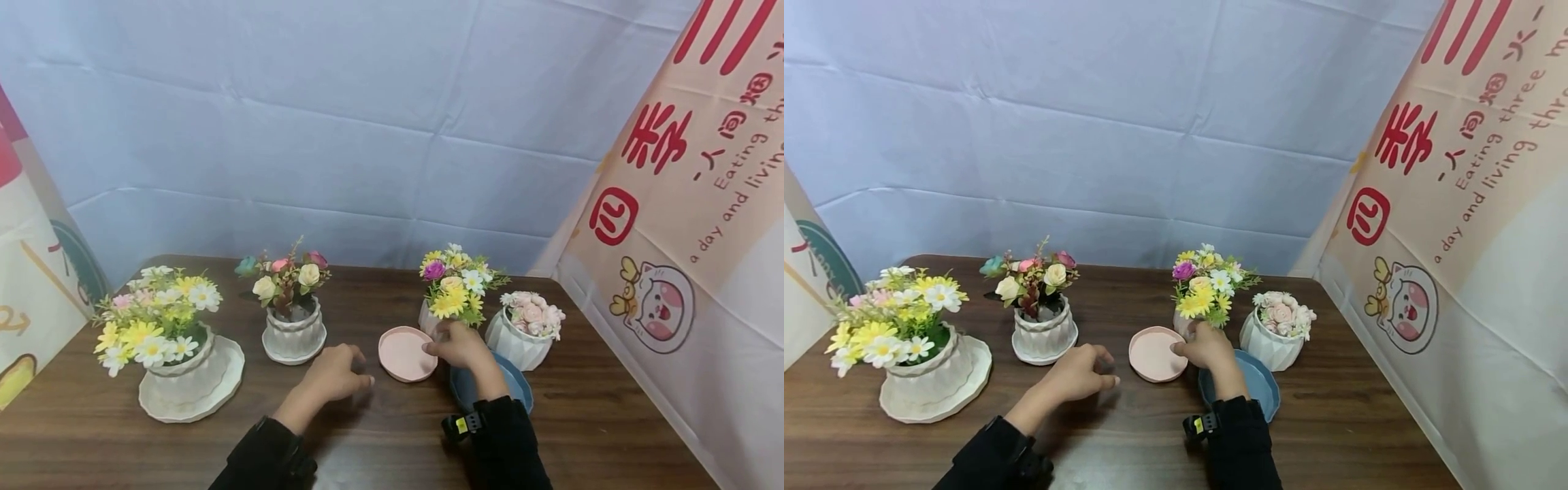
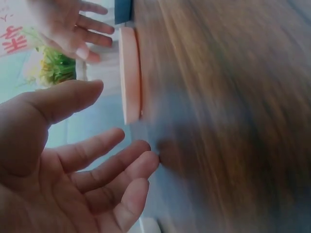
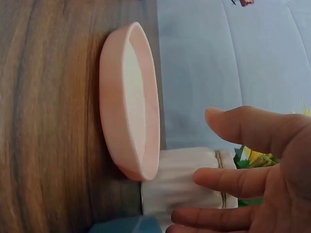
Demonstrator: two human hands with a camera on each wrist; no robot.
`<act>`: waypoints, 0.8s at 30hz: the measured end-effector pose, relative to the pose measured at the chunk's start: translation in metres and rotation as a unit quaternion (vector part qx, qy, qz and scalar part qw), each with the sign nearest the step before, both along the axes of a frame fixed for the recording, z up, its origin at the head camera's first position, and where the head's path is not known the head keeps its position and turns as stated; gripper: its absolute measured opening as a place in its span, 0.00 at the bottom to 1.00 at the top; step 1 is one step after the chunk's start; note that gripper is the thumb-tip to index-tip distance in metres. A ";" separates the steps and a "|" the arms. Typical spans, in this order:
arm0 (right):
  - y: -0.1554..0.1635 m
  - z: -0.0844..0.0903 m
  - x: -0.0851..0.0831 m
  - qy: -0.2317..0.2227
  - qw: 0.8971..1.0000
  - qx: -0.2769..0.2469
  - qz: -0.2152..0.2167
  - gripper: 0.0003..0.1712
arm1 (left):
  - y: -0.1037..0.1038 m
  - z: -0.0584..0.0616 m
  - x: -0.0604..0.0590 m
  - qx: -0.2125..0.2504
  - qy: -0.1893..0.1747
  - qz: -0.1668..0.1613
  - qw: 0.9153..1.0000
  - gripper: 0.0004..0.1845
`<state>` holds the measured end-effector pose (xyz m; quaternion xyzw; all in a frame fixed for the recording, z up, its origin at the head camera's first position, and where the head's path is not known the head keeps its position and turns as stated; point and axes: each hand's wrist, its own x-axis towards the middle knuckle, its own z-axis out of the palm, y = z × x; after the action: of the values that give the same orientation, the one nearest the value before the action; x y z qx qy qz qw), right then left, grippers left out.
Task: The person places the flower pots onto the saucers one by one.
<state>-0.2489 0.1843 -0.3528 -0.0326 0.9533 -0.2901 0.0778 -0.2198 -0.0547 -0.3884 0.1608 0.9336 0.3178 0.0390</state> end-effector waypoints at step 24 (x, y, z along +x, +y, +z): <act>0.034 -0.005 -0.015 0.032 0.999 -0.004 -0.037 0.18 | 0.022 -0.011 -0.018 0.074 -0.051 0.066 0.994 0.10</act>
<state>-0.2636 0.2183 -0.3576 -0.0071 0.9546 -0.2955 0.0368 -0.2376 -0.0328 -0.3994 0.0852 0.9130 0.3953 0.0541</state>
